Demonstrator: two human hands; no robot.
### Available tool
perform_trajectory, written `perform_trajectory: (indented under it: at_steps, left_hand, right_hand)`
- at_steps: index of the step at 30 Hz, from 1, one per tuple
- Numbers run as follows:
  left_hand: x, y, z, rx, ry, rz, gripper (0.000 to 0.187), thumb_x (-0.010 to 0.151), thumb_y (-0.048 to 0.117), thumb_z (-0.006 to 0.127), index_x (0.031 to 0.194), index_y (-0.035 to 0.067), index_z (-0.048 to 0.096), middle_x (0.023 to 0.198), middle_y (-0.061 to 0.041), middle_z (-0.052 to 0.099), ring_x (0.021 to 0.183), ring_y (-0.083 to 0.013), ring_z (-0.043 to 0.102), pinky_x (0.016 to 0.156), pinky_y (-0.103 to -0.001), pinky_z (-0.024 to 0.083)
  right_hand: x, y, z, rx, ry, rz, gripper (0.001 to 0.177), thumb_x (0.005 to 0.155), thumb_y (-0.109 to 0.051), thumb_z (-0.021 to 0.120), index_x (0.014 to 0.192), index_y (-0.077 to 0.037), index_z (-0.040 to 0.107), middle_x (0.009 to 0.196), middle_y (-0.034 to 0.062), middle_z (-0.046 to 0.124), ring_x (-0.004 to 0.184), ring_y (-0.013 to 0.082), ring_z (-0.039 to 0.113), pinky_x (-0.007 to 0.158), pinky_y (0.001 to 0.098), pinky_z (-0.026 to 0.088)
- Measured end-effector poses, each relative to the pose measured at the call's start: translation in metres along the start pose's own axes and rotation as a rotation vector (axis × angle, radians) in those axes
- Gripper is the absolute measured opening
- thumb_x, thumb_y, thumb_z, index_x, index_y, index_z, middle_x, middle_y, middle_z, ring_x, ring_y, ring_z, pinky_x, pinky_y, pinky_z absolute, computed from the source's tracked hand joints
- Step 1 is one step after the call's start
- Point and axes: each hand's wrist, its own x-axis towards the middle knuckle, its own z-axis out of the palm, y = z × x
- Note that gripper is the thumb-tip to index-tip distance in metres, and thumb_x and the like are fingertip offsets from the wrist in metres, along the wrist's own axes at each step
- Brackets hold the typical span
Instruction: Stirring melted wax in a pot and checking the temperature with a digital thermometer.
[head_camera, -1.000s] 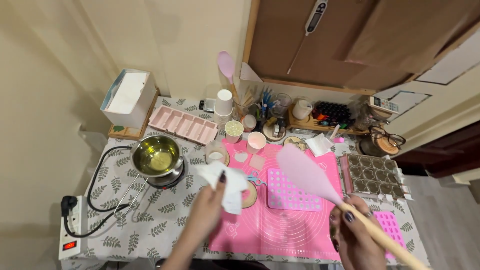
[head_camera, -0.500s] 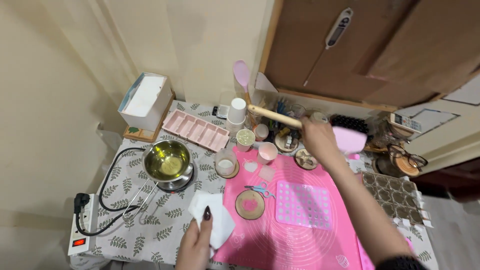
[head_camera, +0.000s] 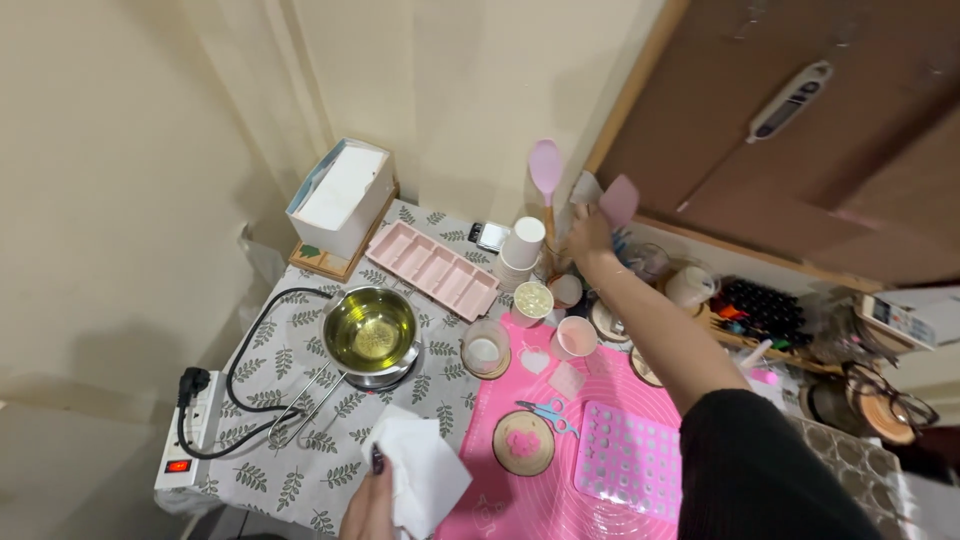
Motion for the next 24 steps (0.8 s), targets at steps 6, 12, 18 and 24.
perform_trajectory:
  at_steps: [6,12,18,24]
  left_hand:
    - [-0.048,0.046,0.028,0.053,-0.072,0.272,0.051,0.097,0.031,0.054,0.136,-0.001,0.062,0.122,-0.012,0.078,0.116,-0.0198,0.069,0.099,-0.030,0.049]
    - [-0.083,0.093,0.055,0.019,-0.369,0.439,0.070,0.076,0.008,0.071,0.143,0.008,0.050,0.128,-0.004,0.069,0.115,-0.0130,0.065,0.096,-0.030,0.052]
    - [-0.064,0.053,0.067,0.039,-0.292,0.289,0.043,0.094,0.026,0.069,0.125,-0.004,0.069,0.107,-0.011,0.077,0.094,-0.0135,0.067,0.083,-0.030,0.054]
    - [-0.072,0.039,0.070,0.343,-0.230,0.329,0.043,0.101,0.032,0.056,0.125,0.000,0.071,0.089,-0.009,0.074,0.077,-0.0112,0.061,0.071,-0.026,0.051]
  right_hand:
    - [-0.029,0.008,-0.093,0.148,0.079,-0.233,0.023,0.081,-0.018,0.065,0.098,-0.010,0.079,0.116,0.0069,0.068,0.122,0.0286,0.054,0.105,0.0382,0.041]
    - [-0.126,-0.010,-0.279,1.055,0.128,0.046,0.027,0.080,-0.020,0.075,0.103,-0.006,0.078,0.112,0.0216,0.065,0.101,0.0359,0.062,0.090,0.0442,0.050]
    - [-0.257,-0.074,-0.305,2.257,-0.850,0.480,0.056,0.092,-0.033,0.067,0.136,-0.001,0.056,0.124,0.0092,0.069,0.116,0.0234,0.065,0.104,0.0431,0.051]
    - [-0.318,-0.117,-0.350,2.846,-0.702,0.808,0.047,0.090,-0.023,0.067,0.128,0.004,0.063,0.121,0.0092,0.073,0.111,0.0186,0.071,0.102,0.0401,0.054]
